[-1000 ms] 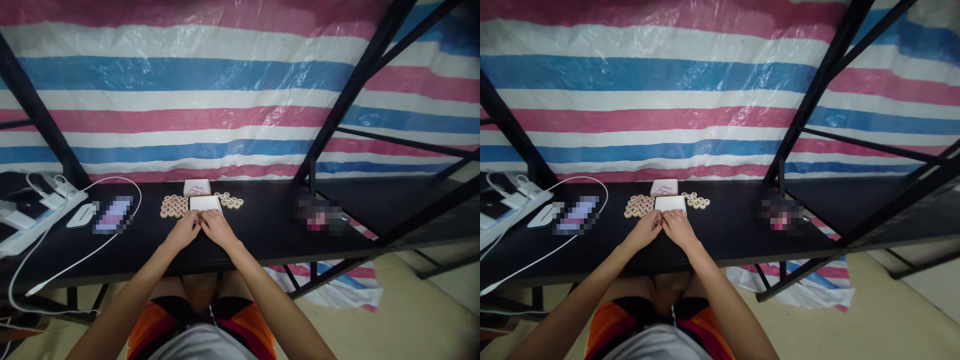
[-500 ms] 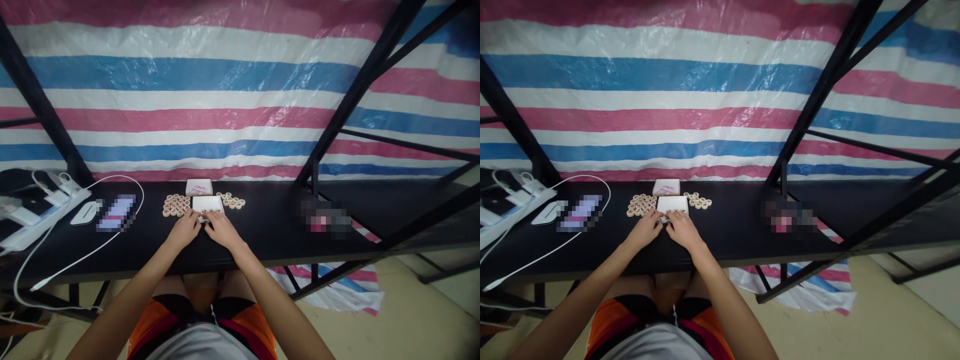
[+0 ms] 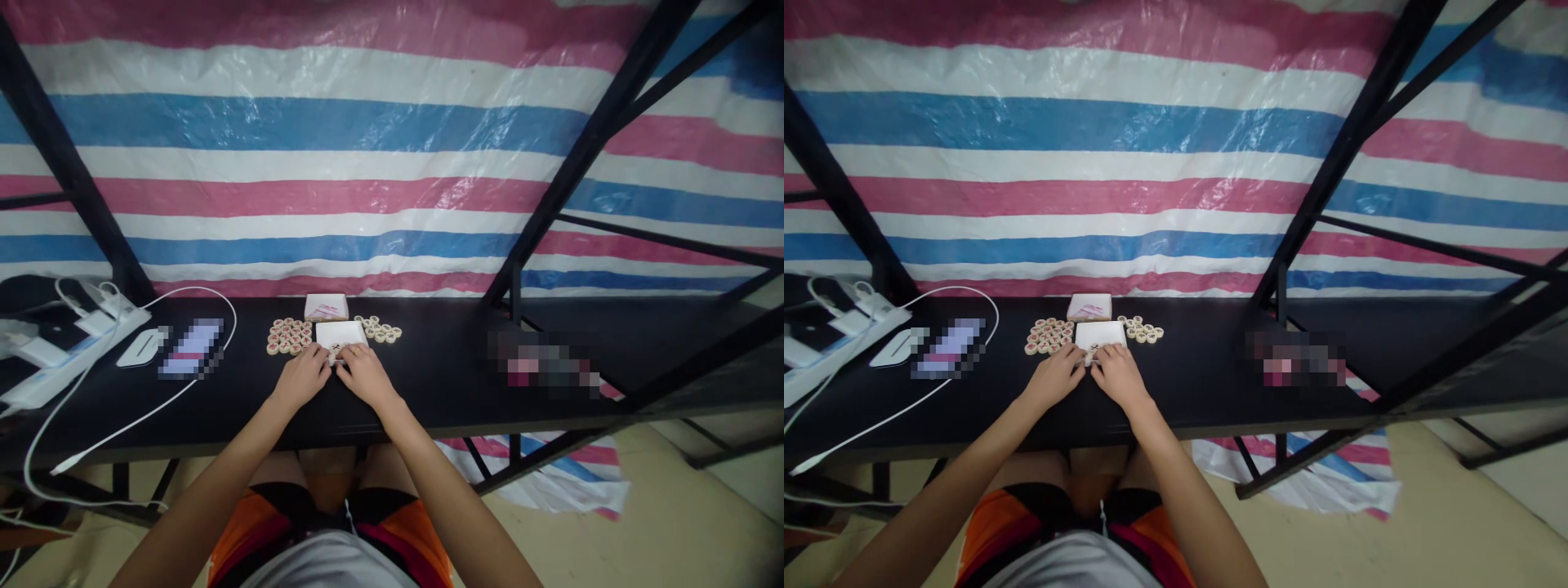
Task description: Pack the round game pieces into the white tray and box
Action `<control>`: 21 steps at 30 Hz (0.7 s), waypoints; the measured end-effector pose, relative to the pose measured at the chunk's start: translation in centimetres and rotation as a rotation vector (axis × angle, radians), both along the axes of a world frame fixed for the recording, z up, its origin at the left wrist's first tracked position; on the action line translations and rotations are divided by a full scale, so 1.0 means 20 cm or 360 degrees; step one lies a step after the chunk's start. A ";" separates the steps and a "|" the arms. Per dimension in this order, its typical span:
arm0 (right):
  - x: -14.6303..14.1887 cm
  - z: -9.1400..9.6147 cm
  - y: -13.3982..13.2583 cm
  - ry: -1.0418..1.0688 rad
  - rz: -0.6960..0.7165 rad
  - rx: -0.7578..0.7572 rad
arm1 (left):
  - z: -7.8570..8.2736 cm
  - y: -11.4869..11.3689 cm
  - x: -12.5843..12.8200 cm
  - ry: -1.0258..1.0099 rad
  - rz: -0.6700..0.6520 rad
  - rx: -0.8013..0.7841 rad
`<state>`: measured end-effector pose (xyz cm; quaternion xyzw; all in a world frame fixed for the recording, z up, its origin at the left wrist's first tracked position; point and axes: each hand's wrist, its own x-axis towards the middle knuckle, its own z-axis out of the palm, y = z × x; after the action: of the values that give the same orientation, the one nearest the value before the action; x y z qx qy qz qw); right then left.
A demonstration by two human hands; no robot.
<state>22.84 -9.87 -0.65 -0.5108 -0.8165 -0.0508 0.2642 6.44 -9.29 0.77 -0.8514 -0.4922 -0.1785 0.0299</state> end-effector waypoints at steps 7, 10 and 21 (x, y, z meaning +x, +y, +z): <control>0.00 0.01 0.00 -0.0044 -0.0060 -0.0023 | 0.00 -0.01 0.00 -0.0007 -0.0067 -0.0022; 0.00 0.01 0.00 -0.0045 -0.0079 -0.0026 | -0.01 0.00 -0.01 0.0014 -0.0041 -0.0007; 0.01 0.02 -0.01 0.0083 -0.0072 -0.0031 | 0.00 0.00 0.00 0.0012 -0.0092 -0.0017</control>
<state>23.07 -10.00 -0.19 -0.5327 -0.7981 -0.0355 0.2792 6.36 -9.32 0.69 -0.8661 -0.4683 -0.1735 0.0221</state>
